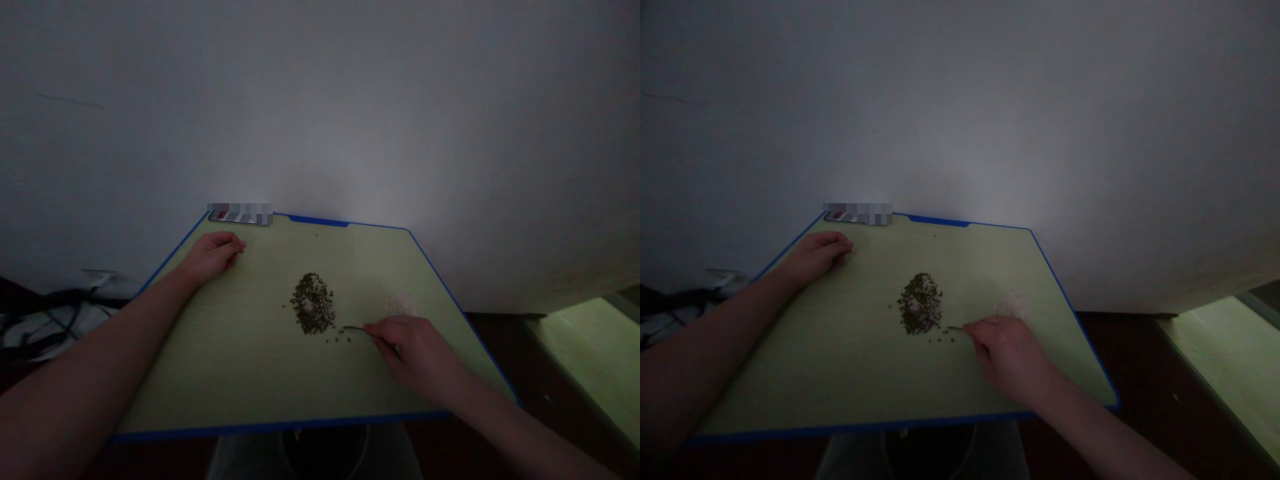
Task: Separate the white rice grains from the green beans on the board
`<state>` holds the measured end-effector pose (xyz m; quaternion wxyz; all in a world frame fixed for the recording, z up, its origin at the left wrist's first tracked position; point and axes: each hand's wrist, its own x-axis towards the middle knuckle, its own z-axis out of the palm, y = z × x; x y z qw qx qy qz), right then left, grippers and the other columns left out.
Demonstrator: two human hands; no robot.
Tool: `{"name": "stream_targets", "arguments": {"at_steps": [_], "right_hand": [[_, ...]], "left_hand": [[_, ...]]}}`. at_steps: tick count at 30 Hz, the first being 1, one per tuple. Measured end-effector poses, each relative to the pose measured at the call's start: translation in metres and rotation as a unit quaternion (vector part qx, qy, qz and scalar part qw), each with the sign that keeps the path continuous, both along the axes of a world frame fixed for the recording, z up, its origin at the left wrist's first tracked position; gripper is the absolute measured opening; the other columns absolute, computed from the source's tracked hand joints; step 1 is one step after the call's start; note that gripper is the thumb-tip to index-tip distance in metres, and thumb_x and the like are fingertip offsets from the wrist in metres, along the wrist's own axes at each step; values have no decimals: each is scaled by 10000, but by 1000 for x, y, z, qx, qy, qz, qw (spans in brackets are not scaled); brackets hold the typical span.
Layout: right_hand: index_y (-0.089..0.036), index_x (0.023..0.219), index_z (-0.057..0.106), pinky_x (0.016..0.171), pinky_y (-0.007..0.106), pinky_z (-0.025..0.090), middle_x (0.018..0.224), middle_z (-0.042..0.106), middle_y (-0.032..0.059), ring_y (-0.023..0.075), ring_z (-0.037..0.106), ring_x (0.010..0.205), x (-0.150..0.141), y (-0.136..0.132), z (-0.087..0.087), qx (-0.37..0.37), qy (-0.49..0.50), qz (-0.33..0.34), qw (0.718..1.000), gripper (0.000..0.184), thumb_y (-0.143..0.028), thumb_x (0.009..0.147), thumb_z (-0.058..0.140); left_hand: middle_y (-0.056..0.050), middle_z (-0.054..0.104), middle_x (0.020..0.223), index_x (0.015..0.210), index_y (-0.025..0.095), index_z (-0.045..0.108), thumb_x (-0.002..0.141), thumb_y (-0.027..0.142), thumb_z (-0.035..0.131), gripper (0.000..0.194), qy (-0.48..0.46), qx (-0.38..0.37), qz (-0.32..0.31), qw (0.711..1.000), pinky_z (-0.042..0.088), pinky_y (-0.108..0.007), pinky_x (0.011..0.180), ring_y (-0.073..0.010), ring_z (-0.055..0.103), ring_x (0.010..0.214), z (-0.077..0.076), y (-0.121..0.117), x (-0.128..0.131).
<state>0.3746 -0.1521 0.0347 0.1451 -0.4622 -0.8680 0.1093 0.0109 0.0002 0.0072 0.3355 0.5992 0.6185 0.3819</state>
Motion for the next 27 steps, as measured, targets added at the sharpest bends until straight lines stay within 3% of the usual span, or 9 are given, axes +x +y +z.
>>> {"name": "stream_targets", "arguments": {"at_steps": [11,19,27], "right_hand": [[-169,1003,735,694,315,539,850,750,66,197,702,761,-9,0,1,-8,9,21,1000,323,-103,885,442],[-167,1026,734,711,329,546,879,756,66,205,706,791,-3,2,8,12,3,10,1000,332,-110,884,440],[-157,1017,734,680,321,535,812,737,64,197,689,740,-7,-4,2,-14,2,29,999,328,-110,890,435]], "left_hand": [[41,472,431,570,204,538,723,366,583,227,6,6,-15,1000,309,-244,430,-107,404,408,-8,6,-6],[37,461,429,547,204,513,716,358,583,239,1,6,-12,1000,302,-246,437,-106,395,409,-4,3,-3],[42,460,435,583,203,541,701,344,585,190,-22,-9,-13,1000,304,-241,431,-107,404,407,-6,6,-3]]}}
